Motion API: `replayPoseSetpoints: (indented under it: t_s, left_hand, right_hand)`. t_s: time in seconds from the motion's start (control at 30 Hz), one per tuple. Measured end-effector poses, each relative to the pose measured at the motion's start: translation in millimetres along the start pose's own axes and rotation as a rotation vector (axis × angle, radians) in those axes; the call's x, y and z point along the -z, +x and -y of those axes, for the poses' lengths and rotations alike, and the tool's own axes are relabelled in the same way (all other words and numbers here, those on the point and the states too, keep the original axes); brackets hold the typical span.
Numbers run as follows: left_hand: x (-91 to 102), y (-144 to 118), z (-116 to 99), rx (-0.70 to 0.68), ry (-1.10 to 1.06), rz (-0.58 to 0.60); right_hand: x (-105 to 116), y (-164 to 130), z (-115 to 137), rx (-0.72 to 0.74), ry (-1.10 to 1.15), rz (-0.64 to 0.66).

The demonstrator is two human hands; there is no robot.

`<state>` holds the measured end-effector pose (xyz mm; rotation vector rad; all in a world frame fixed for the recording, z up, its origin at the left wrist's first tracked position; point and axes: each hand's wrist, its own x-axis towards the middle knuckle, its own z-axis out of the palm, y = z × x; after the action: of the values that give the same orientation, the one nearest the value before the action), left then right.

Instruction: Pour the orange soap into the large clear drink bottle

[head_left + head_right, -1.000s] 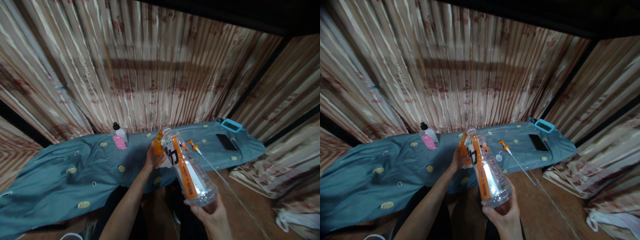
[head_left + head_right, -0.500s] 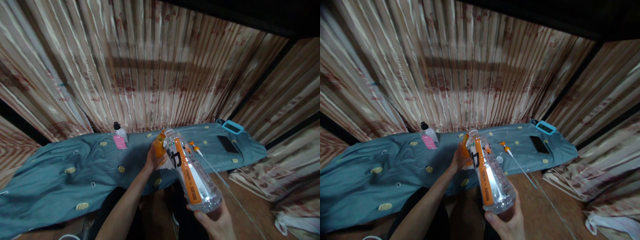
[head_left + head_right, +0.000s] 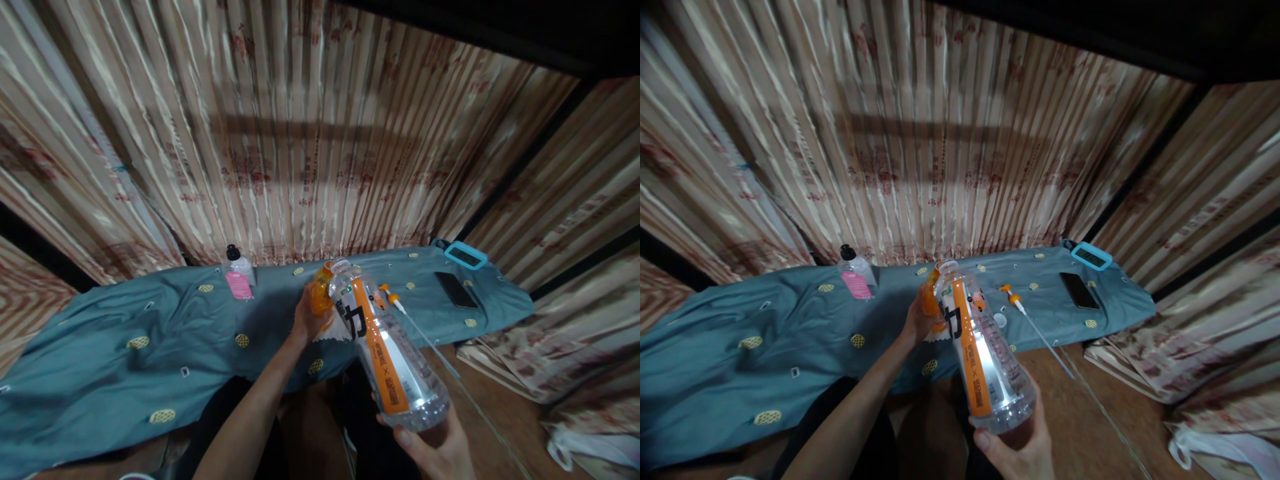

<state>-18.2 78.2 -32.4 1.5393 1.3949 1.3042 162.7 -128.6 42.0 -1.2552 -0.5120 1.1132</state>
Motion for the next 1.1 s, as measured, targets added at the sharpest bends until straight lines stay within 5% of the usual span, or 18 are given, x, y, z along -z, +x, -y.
replayPoseSetpoints:
  t_s: [0.53,1.1]
  left_hand:
    - [3.9,-0.7,-18.7,0.106,0.01,0.017]
    - [1.4,-2.2,-15.3,0.025,-0.016,-0.006]
  right_hand:
    - [4.5,1.8,1.4,0.026,-0.032,0.003]
    - [9.6,4.4,1.9,0.0,-0.039,0.101]
